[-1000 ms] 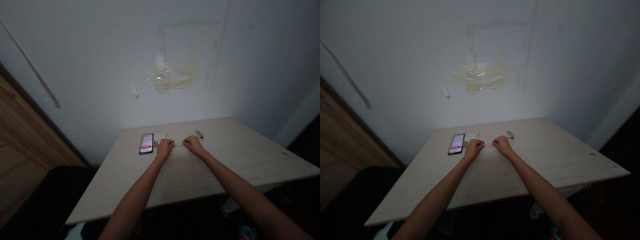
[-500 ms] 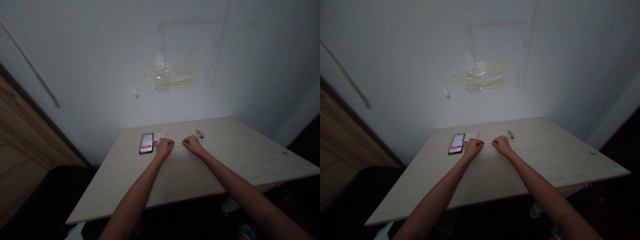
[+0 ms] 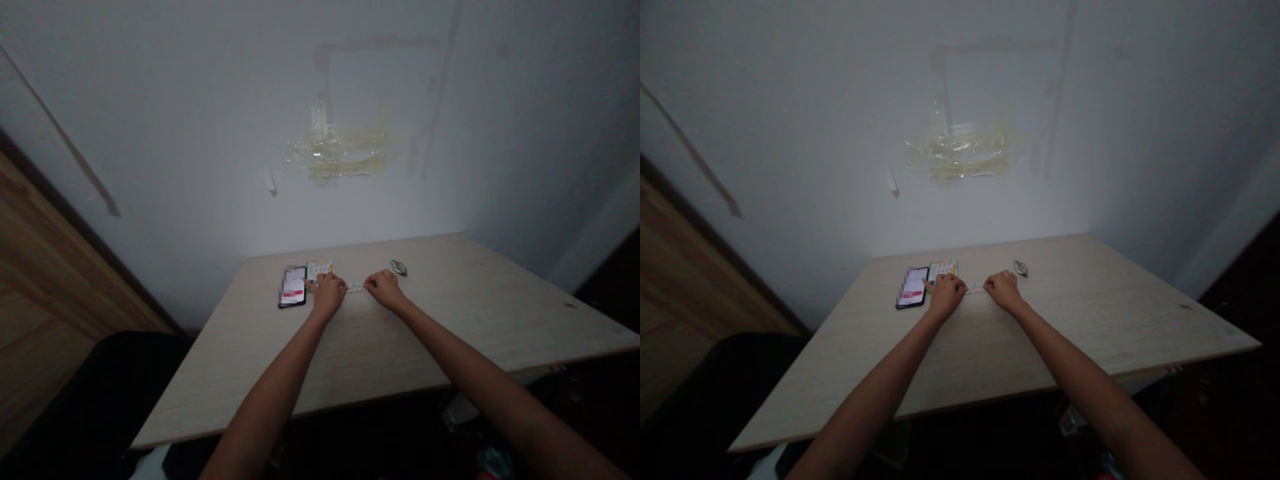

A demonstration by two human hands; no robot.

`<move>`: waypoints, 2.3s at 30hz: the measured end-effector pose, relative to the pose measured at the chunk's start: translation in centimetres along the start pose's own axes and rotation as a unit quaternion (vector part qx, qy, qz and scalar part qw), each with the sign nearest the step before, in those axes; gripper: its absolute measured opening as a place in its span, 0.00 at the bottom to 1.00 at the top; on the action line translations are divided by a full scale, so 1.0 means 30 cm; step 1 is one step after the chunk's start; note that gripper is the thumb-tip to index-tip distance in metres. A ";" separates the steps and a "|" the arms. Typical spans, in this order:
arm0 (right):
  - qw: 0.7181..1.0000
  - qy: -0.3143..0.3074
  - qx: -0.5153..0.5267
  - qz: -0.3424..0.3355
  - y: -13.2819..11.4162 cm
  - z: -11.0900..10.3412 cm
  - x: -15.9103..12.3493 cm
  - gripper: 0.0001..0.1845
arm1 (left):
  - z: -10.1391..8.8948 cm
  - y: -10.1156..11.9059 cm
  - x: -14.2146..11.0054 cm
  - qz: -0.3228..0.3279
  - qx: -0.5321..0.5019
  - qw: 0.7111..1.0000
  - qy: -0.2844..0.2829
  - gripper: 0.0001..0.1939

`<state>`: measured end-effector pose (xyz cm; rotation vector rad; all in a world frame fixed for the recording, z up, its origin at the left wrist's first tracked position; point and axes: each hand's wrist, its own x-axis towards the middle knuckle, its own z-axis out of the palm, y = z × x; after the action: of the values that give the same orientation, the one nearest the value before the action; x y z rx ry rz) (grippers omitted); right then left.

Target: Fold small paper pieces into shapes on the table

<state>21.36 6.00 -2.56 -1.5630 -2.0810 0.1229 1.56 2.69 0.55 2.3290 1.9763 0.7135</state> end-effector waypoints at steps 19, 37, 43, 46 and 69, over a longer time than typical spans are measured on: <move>0.997 0.028 -0.005 -0.066 -0.033 -0.033 -0.038 0.08 | 0.031 -0.032 0.000 0.073 -0.046 0.995 -0.048 0.15; 0.998 0.017 -0.004 -0.060 -0.020 -0.035 -0.035 0.10 | 0.015 -0.023 -0.027 0.126 -0.052 0.988 -0.070 0.13; 0.998 0.027 0.019 -0.057 -0.007 -0.029 -0.033 0.10 | -0.005 -0.009 -0.047 0.133 -0.013 0.990 -0.034 0.10; 0.995 0.024 0.041 -0.085 0.003 -0.026 -0.039 0.08 | -0.006 -0.008 -0.052 0.130 -0.009 0.991 -0.021 0.11; 0.992 -0.007 0.006 -0.127 -0.011 -0.045 -0.053 0.11 | 0.004 -0.010 -0.053 0.129 -0.014 0.991 -0.021 0.10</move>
<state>22.00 4.12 -1.84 -1.2812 -2.2645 0.0541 1.15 1.29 -0.18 2.5879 1.6536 0.6907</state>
